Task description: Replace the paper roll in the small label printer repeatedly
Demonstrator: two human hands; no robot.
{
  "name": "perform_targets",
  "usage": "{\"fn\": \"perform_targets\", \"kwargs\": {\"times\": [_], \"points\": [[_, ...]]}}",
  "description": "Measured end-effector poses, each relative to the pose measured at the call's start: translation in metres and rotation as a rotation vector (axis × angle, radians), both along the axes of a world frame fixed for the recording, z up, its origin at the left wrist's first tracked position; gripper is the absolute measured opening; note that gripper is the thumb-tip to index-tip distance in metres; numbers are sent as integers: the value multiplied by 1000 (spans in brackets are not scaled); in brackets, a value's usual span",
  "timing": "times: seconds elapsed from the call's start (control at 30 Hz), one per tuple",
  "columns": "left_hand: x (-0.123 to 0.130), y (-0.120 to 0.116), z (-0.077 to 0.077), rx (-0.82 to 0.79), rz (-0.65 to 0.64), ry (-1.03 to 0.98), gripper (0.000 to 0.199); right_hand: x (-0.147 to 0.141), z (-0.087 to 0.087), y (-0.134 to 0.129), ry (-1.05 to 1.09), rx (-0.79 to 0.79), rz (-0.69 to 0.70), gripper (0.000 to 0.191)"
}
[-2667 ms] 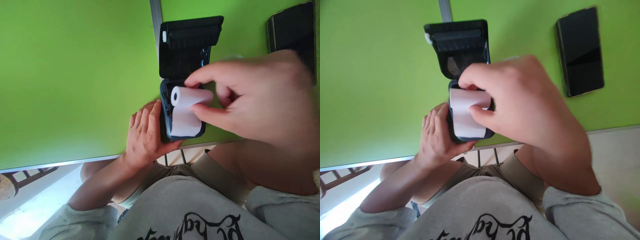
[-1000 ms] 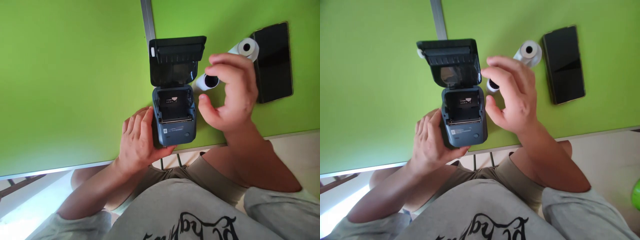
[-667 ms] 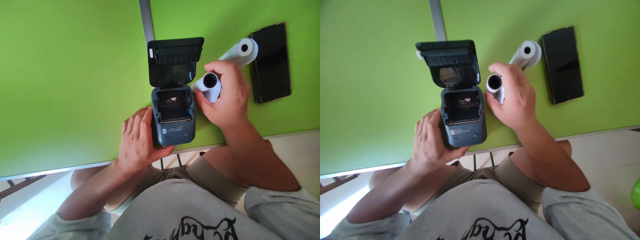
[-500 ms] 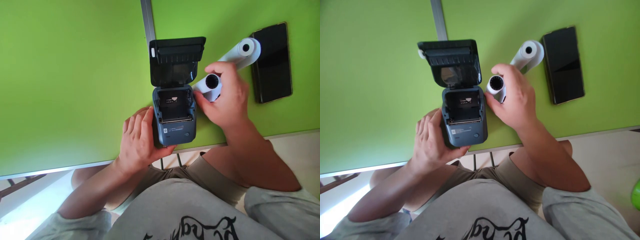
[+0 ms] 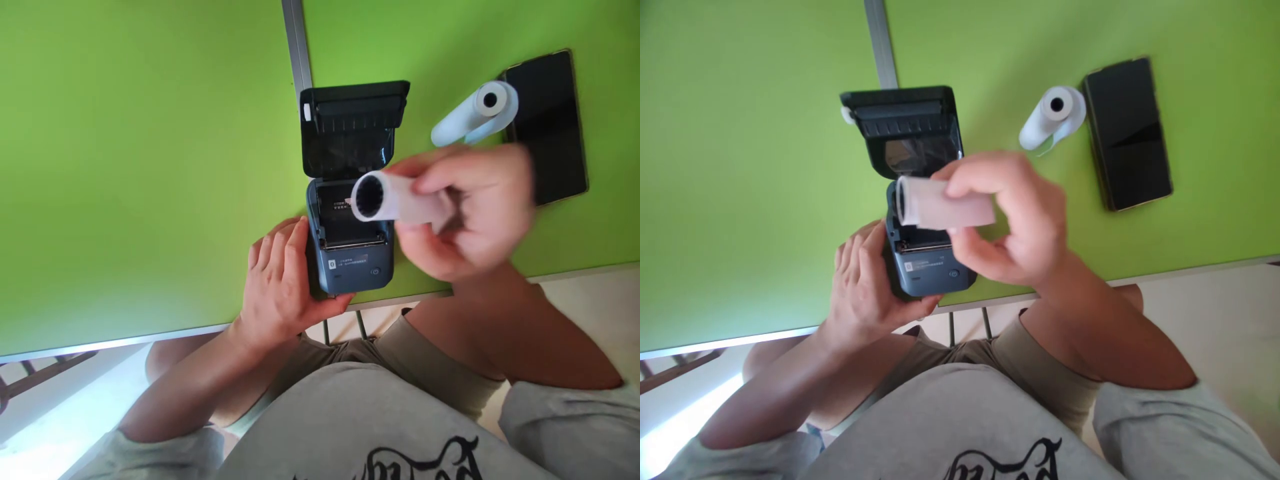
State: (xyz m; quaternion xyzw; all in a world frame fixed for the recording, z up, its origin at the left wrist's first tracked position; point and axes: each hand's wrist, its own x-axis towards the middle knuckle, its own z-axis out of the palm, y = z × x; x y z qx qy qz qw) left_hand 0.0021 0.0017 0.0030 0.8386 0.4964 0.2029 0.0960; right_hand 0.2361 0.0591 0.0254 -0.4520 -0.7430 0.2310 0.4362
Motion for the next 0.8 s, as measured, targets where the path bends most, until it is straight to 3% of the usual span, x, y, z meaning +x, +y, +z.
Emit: {"fn": "perform_targets", "kwargs": {"times": [0.13, 0.27, 0.4, 0.8], "points": [[0, 0, 0, 15, 1, 8, 97, -12, -1, 4, -130, 151, 107, 19], [1, 0, 1, 12, -1, 6, 95, -11, -5, 8, -189, 143, 95, 28], [1, 0, 1, 14, 4, 7, 93, -9, -8, 9, -200, 208, 92, 18], [-1, 1, 1, 2, -25, -40, 103, -10, -12, 8, -39, 189, 143, 14]]}}
